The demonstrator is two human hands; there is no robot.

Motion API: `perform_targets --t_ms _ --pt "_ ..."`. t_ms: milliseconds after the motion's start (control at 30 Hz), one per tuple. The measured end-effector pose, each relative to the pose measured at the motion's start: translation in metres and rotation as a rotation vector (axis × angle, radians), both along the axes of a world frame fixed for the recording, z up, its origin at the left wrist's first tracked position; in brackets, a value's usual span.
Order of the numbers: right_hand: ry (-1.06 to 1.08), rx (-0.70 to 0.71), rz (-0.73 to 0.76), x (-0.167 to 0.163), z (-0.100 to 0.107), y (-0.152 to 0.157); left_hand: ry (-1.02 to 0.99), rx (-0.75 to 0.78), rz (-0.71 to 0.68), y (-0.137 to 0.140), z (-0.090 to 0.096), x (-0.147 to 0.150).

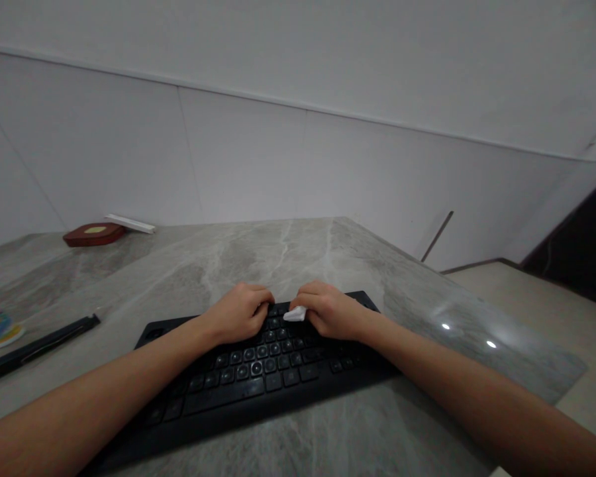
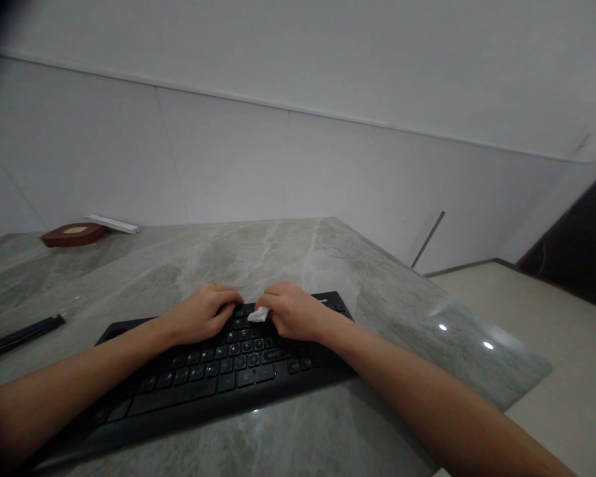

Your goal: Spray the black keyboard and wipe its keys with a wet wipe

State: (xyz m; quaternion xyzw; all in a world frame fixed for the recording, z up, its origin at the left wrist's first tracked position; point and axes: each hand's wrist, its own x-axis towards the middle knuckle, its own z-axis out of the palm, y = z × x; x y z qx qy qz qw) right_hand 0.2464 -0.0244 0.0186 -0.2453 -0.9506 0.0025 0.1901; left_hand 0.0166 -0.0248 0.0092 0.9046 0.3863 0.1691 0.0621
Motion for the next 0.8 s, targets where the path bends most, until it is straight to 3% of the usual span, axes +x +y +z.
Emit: perform_targets --t_ms 567,800 --pt "0.066 0.049 0.09 -0.0022 -0.0084 0.0048 -0.008 -0.002 -0.002 -0.0007 -0.001 -0.0004" --pt "0.311 0.0 -0.048 0.0 -0.0022 0.0069 -0.008 -0.009 -0.006 0.0006 -0.0011 -0.0008"
